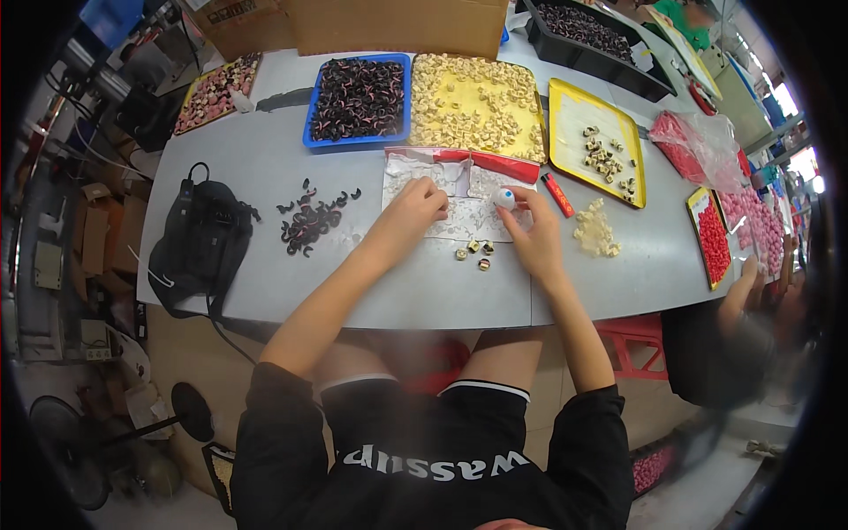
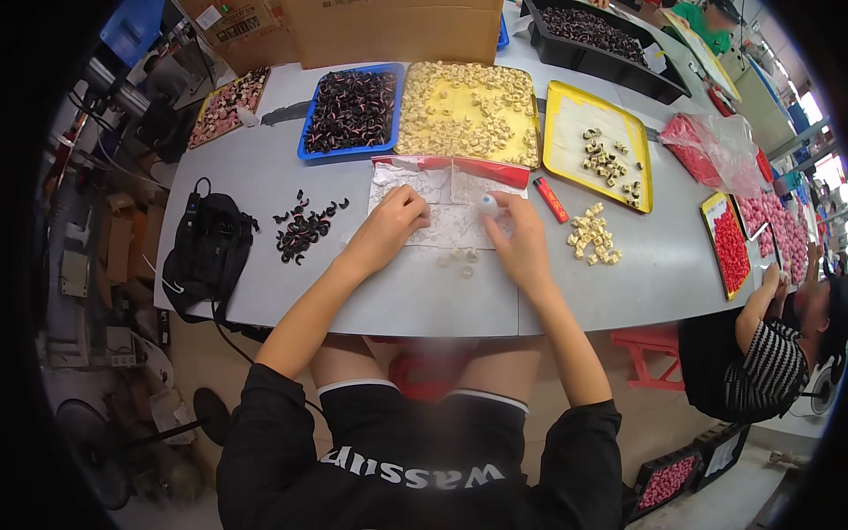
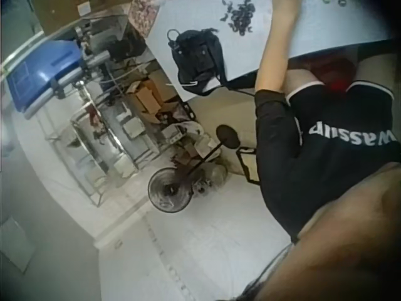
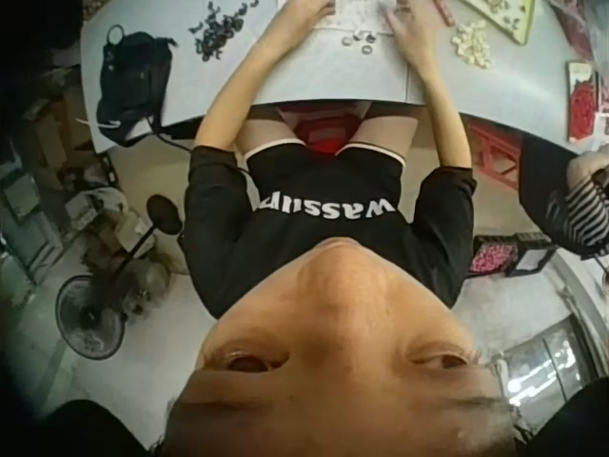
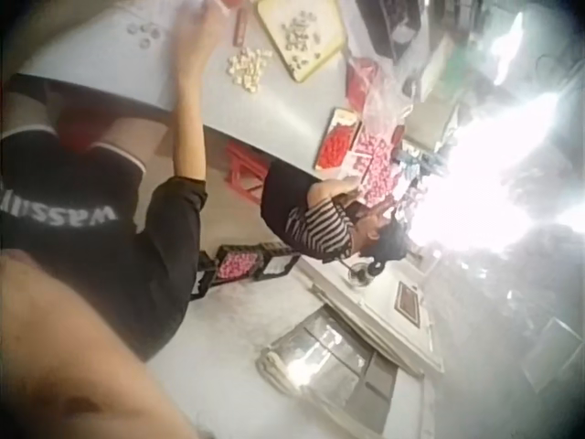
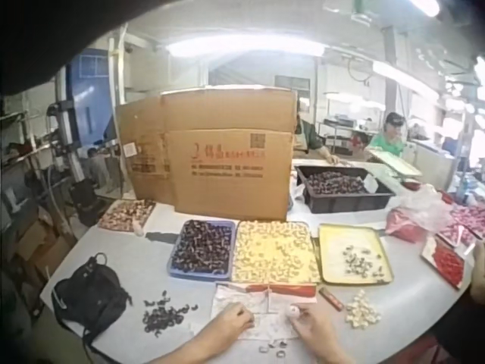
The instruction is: The person assembles small figurine components by applying glue to plastic pieces with a squeeze bottle and joining the parts together by hand.
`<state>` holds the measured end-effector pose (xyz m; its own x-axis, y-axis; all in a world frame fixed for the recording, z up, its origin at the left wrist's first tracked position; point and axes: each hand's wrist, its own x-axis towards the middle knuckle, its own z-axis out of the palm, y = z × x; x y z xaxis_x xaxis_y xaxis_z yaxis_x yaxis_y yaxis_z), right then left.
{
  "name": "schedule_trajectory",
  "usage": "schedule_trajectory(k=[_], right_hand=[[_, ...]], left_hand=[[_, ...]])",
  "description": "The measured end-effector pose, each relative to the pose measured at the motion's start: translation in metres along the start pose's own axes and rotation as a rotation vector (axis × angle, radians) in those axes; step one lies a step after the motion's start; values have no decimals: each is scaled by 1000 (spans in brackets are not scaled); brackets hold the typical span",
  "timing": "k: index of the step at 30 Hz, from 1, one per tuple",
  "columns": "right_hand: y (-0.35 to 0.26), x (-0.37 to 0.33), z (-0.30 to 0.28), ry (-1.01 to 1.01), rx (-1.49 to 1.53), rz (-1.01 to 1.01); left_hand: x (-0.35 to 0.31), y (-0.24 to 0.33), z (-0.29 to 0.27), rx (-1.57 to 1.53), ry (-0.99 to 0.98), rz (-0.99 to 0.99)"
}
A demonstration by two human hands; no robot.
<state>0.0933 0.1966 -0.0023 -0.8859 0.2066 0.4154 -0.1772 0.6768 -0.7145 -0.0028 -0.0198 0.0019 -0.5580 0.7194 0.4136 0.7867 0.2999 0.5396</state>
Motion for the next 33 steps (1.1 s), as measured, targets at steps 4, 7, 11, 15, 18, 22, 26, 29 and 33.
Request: schedule_trajectory(k=[4,7,11,15,18,22,26,29,33], right_hand=[[-3,1,4,22,-36,9],[-8,13,0,20,186,-8],[-7,38,0,49,379,-9],[-25,61,-12,-96,844,140],[-18,70,-16,-28,1029,260],[-3,69,-28,95,1478,267],[3,65,-35,20,1469,263],[-9,62,-23,16,1283,305],[-9,54,-12,-54,1189,291]], left_hand=[[-2,10,1,29,20,-75],[-4,13,0,81,34,-126],[1,15,-6,-119,151,-234],[15,21,-15,-734,229,-392],[21,25,-8,-908,213,-437],[17,30,14,-1054,197,-413],[13,31,19,-1041,138,-336],[9,35,19,-949,143,-299],[3,38,27,-736,255,-267]])
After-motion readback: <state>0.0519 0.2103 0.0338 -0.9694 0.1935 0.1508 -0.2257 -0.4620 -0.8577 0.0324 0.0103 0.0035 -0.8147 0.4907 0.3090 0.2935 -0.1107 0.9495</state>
